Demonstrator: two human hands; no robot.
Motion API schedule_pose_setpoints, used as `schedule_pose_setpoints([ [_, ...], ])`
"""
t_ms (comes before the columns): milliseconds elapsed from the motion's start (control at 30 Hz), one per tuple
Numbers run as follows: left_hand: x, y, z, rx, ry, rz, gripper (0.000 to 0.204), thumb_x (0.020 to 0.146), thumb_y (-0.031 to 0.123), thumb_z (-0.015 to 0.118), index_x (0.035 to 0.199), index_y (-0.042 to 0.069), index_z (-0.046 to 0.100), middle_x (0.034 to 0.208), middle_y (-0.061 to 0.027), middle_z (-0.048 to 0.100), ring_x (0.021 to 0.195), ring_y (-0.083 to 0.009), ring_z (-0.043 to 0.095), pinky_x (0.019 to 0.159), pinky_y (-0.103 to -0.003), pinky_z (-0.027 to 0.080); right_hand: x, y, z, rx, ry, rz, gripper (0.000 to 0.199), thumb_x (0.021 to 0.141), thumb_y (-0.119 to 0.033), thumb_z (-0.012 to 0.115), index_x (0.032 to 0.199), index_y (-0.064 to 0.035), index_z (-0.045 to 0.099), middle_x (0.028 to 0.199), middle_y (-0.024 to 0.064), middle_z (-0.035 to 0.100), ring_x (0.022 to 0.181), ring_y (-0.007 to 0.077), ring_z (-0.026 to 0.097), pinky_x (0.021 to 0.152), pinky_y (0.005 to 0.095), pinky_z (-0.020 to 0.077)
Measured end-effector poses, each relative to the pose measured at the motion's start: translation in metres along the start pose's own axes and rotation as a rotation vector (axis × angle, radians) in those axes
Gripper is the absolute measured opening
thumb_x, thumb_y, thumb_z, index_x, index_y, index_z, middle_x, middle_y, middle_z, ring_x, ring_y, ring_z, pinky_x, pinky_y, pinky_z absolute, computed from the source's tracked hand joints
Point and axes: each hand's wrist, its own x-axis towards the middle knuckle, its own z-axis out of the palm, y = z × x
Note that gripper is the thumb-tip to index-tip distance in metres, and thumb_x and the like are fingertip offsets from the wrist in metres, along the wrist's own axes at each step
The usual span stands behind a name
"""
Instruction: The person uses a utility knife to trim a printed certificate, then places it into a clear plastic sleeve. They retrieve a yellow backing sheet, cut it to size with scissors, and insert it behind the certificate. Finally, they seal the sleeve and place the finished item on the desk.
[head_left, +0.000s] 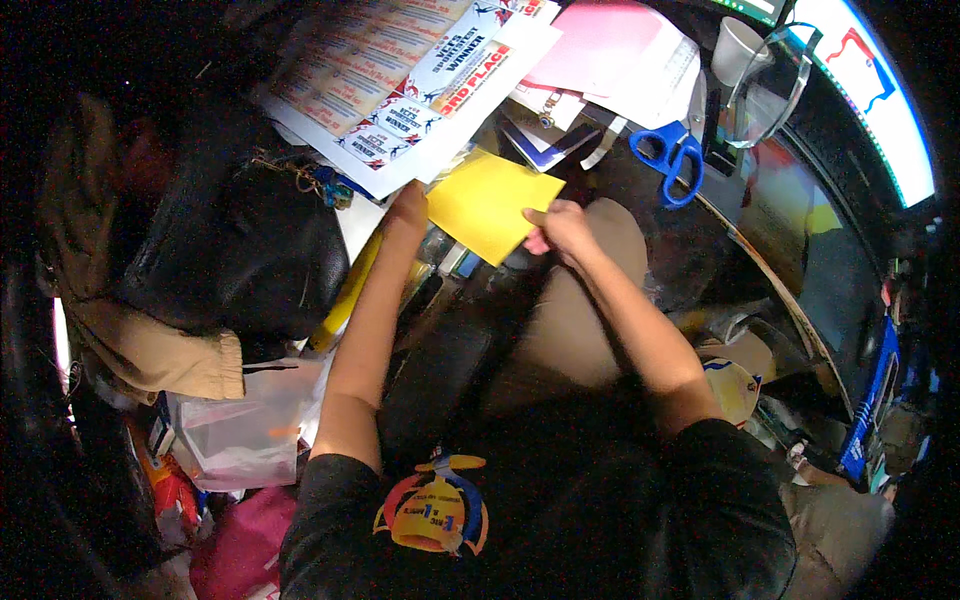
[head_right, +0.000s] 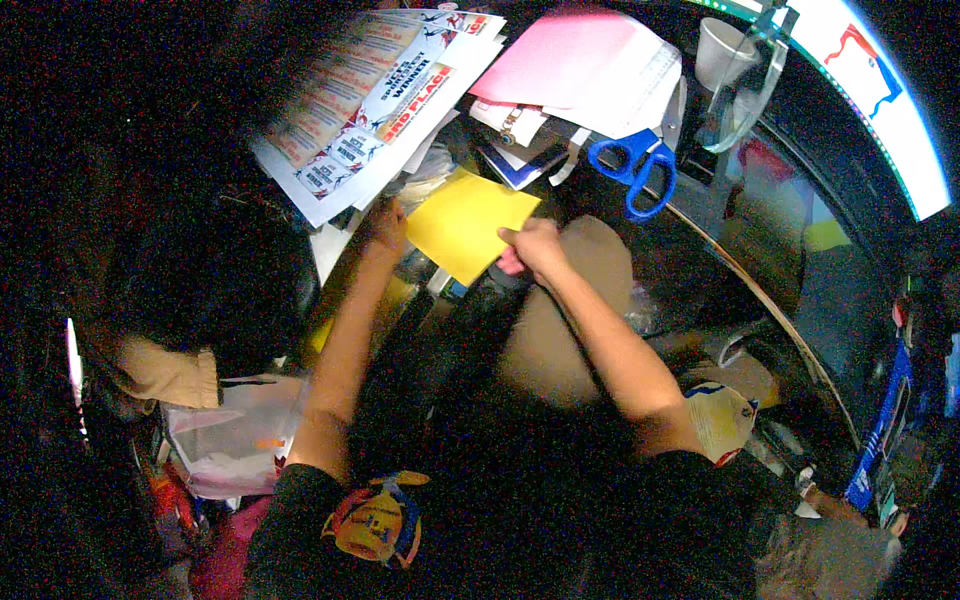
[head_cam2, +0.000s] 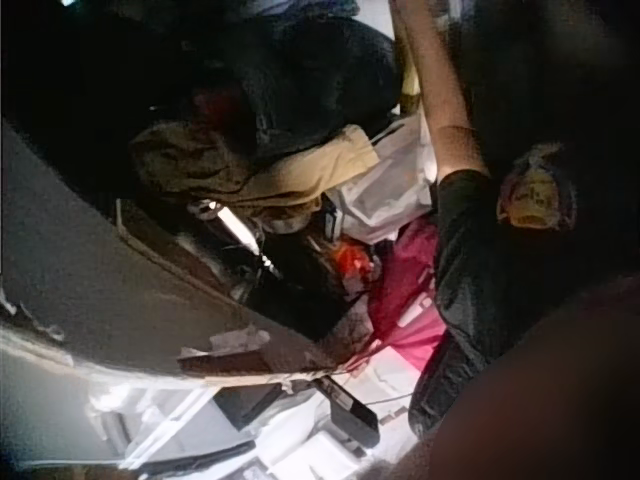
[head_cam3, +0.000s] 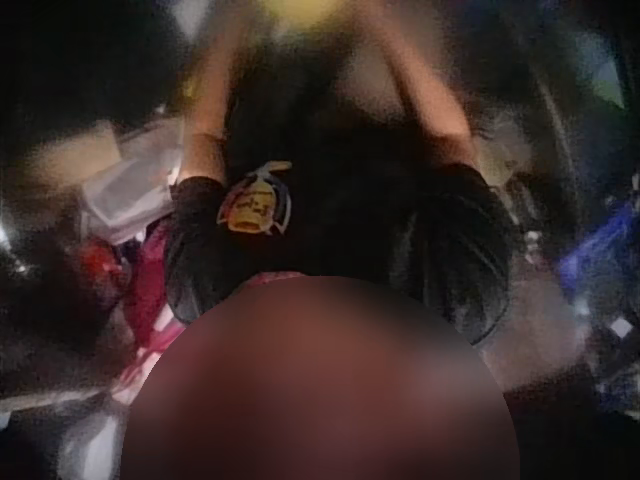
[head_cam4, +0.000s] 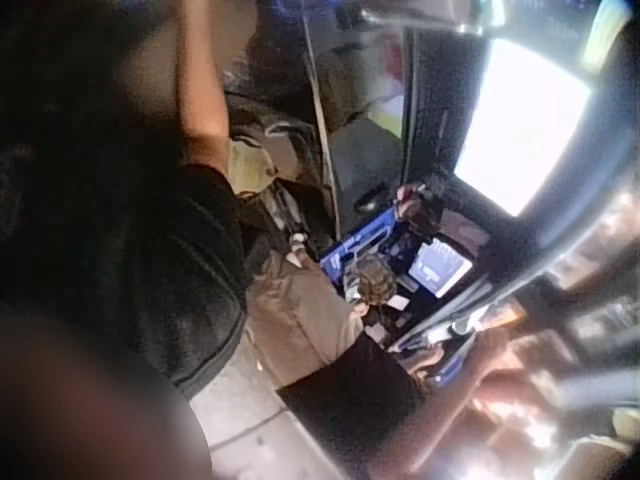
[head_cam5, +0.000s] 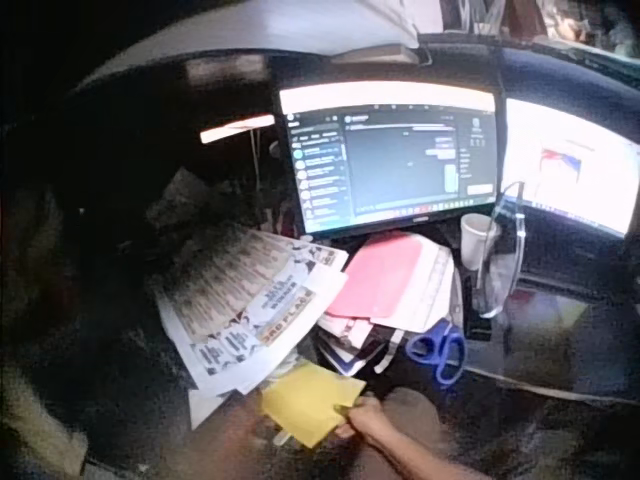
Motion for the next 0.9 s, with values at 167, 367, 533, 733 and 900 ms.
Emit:
schedule_pose_setpoints([
  [167,-0.016,0.014,-0.025,0.233,0.062,0.219,0.033,0.086,0.025,0.056,0.109,0.001,0.057,0.097,-0.0201,0.064,0.088,-0.0348,0.064,0.074,-0.044,0.051,-0.079,-0.006,-0.078,-0.029,-0.026,0.045,0.019,0.088,-0.014,0.063,0.092,0.0050,0.060,0.069,0.0137,0.065,0.050,0.0180,0.062,0.042,0.0286,0.0520],
  [367,-0.048,0.110,-0.111,-0.549,-0.895,0.129,0.034,0.086,0.033,0.065,0.099,0.002,0.063,0.079,-0.0024,0.063,0.066,-0.0086,0.054,0.060,-0.026,0.046,-0.180,-0.008,-0.141,-0.030,-0.059,-0.026,0.020,0.092,-0.018,0.059,0.089,0.0018,0.060,0.071,0.0098,0.065,0.052,0.0157,0.062,0.046,0.0261,0.0514],
  [533,-0.094,0.190,-0.160,-1.251,-0.982,0.039,0.029,0.085,0.017,0.065,0.109,0.001,0.059,0.091,-0.0085,0.067,0.077,-0.0165,0.065,0.065,-0.027,0.054,-0.242,-0.019,-0.178,0.142,0.057,-0.219,0.019,0.092,-0.017,0.059,0.091,0.0023,0.062,0.072,0.0085,0.066,0.053,0.0148,0.062,0.048,0.0250,0.0513],
  [733,-0.155,0.257,-0.170,-1.677,-0.866,-0.382,0.033,0.089,0.014,0.058,0.119,0.002,0.051,0.097,-0.0127,0.066,0.079,-0.0199,0.067,0.064,-0.029,0.056,-0.296,-0.028,-0.199,0.150,0.057,-0.172,0.021,0.092,-0.018,0.059,0.093,0.0030,0.062,0.070,0.0078,0.066,0.054,0.0149,0.063,0.049,0.0256,0.0521],
  [900,-0.154,0.257,-0.158,-1.510,-1.070,-0.614,0.037,0.089,0.010,0.058,0.124,0.004,0.049,0.115,-0.0107,0.062,0.093,-0.0179,0.065,0.067,-0.028,0.055,-0.321,-0.044,-0.217,-0.512,0.554,-0.445,0.015,0.082,-0.013,0.070,0.080,0.0017,0.067,0.072,0.0074,0.066,0.065,0.0169,0.063,0.061,0.0286,0.0509],
])
